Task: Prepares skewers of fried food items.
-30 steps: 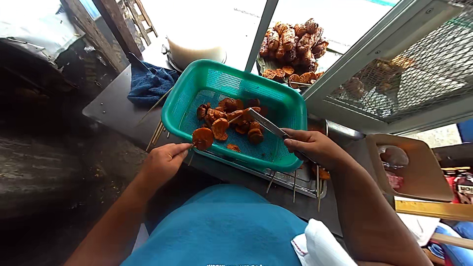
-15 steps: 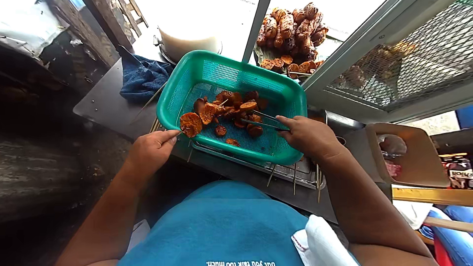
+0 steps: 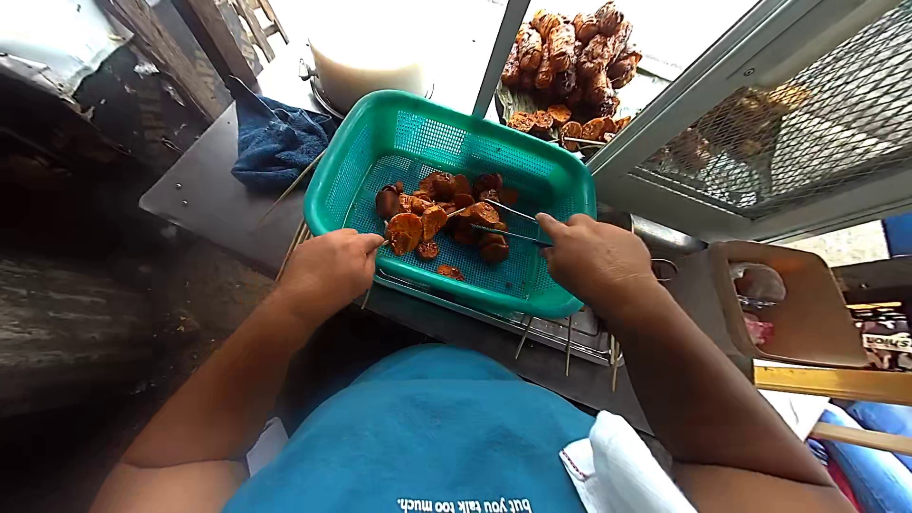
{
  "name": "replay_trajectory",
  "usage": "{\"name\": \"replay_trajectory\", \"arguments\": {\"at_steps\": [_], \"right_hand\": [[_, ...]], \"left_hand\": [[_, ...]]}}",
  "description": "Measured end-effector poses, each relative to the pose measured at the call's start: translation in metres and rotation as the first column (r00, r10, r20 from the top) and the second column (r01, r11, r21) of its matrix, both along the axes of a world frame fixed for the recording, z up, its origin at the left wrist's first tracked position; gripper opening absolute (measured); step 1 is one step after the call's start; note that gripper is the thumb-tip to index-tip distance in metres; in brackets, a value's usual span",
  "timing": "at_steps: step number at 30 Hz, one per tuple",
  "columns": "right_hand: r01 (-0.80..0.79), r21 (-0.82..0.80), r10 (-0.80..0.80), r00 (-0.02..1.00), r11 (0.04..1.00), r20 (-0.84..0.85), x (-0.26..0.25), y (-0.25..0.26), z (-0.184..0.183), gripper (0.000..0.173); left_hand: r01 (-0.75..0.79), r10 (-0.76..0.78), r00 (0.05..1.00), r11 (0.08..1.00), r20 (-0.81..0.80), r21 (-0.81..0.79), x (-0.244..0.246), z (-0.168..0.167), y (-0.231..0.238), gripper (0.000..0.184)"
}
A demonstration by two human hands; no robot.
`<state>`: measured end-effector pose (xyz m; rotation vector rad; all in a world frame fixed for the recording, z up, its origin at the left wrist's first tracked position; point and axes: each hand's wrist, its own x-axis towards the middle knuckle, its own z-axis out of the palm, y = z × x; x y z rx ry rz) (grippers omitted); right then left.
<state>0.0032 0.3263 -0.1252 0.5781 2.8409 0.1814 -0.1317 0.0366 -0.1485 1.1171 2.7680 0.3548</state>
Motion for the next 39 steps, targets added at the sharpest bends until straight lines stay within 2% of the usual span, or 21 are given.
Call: {"name": "replay_trajectory", "arguments": {"at_steps": [5, 9, 13, 15, 18, 21, 23, 25, 35, 39], "right_hand": [[-0.022, -0.021, 0.022, 1.000, 1.000, 0.000, 0.001, 0.020, -0.017, 0.039], [0.048, -0.165, -0.037, 0.997, 0.985, 0.065, 0.006, 0.036, -0.017, 0.039], [0.130, -0.286, -0.125, 0.992, 0.949, 0.035, 0.009, 0.050, -0.019, 0.039], [0.102, -0.288, -0.123, 0.991, 0.952, -0.057, 0.015, 0.055, -0.025, 0.038], [-0.055, -0.162, 0.003, 0.952, 0.985, -0.306, 0.033, 0.063, -0.036, 0.035], [-0.229, -0.016, 0.191, 0.846, 0.973, -0.497, 0.050, 0.073, -0.043, 0.034], [-0.280, 0.077, 0.275, 0.786, 0.957, -0.554, 0.057, 0.075, -0.045, 0.034], [-0.307, 0.135, 0.324, 0.734, 0.942, -0.596, 0.063, 0.075, -0.047, 0.035], [-0.353, 0.275, 0.442, 0.602, 0.894, -0.665, 0.084, 0.066, -0.048, 0.033], [-0.397, 0.296, 0.486, 0.572, 0.869, -0.661, 0.088, 0.060, -0.046, 0.033]], "left_hand": [[0.016, -0.014, 1.000, 0.984, 0.011, -0.175, -0.006, 0.002, 0.031, 0.035], [0.062, -0.056, 0.998, 0.956, 0.027, -0.288, -0.005, 0.007, 0.041, 0.036], [0.093, -0.067, 0.994, 0.920, 0.081, -0.382, -0.005, 0.012, 0.046, 0.037], [0.103, -0.082, 0.993, 0.952, 0.086, -0.288, -0.007, 0.011, 0.039, 0.035], [0.065, -0.087, 0.972, 0.992, 0.218, 0.104, -0.010, 0.010, 0.011, 0.029], [-0.175, -0.016, 0.865, 0.928, 0.502, 0.330, -0.007, 0.007, -0.010, 0.024], [-0.281, 0.001, 0.777, 0.895, 0.629, 0.345, -0.006, 0.005, -0.017, 0.023], [-0.315, -0.003, 0.728, 0.887, 0.685, 0.339, -0.005, 0.004, -0.020, 0.023], [-0.319, -0.034, 0.645, 0.896, 0.763, 0.309, -0.006, 0.001, -0.036, 0.022], [-0.297, -0.121, 0.561, 0.894, 0.819, 0.335, -0.013, -0.004, -0.049, 0.025]]}}
